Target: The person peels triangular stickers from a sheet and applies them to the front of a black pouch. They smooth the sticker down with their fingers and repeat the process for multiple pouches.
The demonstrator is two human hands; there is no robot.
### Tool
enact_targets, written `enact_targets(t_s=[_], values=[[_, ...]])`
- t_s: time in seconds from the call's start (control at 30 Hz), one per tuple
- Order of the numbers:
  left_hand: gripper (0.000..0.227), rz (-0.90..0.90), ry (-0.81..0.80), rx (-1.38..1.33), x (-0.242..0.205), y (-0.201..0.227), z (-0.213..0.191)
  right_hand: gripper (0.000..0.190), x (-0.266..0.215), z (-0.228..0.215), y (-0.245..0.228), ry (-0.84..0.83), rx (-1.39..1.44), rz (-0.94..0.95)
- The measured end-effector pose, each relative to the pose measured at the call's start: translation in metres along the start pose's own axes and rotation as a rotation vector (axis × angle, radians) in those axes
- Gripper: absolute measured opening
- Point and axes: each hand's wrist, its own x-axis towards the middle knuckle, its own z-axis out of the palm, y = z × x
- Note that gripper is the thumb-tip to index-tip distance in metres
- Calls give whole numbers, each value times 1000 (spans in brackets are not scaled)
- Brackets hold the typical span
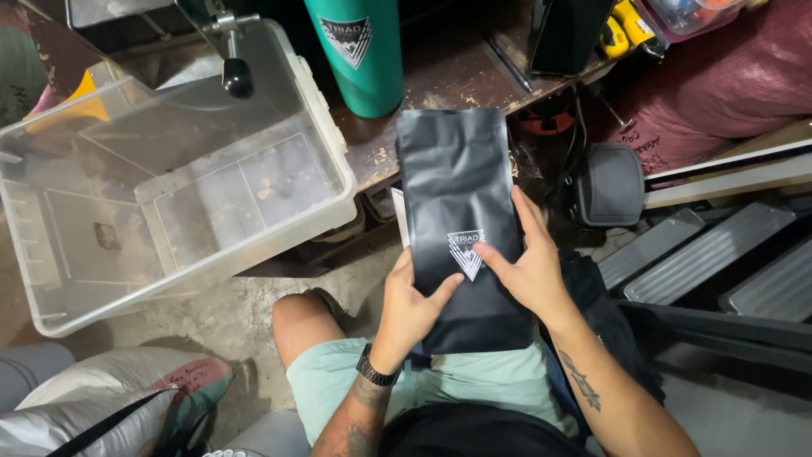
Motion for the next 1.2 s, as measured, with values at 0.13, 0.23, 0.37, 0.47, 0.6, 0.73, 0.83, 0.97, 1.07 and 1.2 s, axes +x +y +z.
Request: enact_targets(t_s=[0.13,0.23,0.37,0.47,0.6,0.73,0.83,0.97,1.07,1.2], values=[[25,-63,-21,-30,1,-1,1,68,5,-1,7,4,242,68],[26,-223,16,-31,1,-9,1,61,7,-2,-6,15,363,97],[24,-204,28,45,10,22,-1,55,14,-7,-17,9,453,111],[24,-118,40,144,14,28,-1,46,20,-8,-4,62,473,77],[29,-62,17,212,8,18,-11,22,20,-28,17,142,89,62],[21,123,101,265,-7,-8,-56,7,6,-122,73,175,245,473],[16,134,76,255,-29,-6,-98,42,-20,-189,147,-60,419,580],[16,105,34,178,-56,7,-130,36,-136,-232,370,-241,232,691],[22,149,78,262,-67,20,-139,22,-153,-225,434,-310,-151,635],[64,101,41,106,-74,43,-144,50,-47,-130,139,-135,-728,239]])
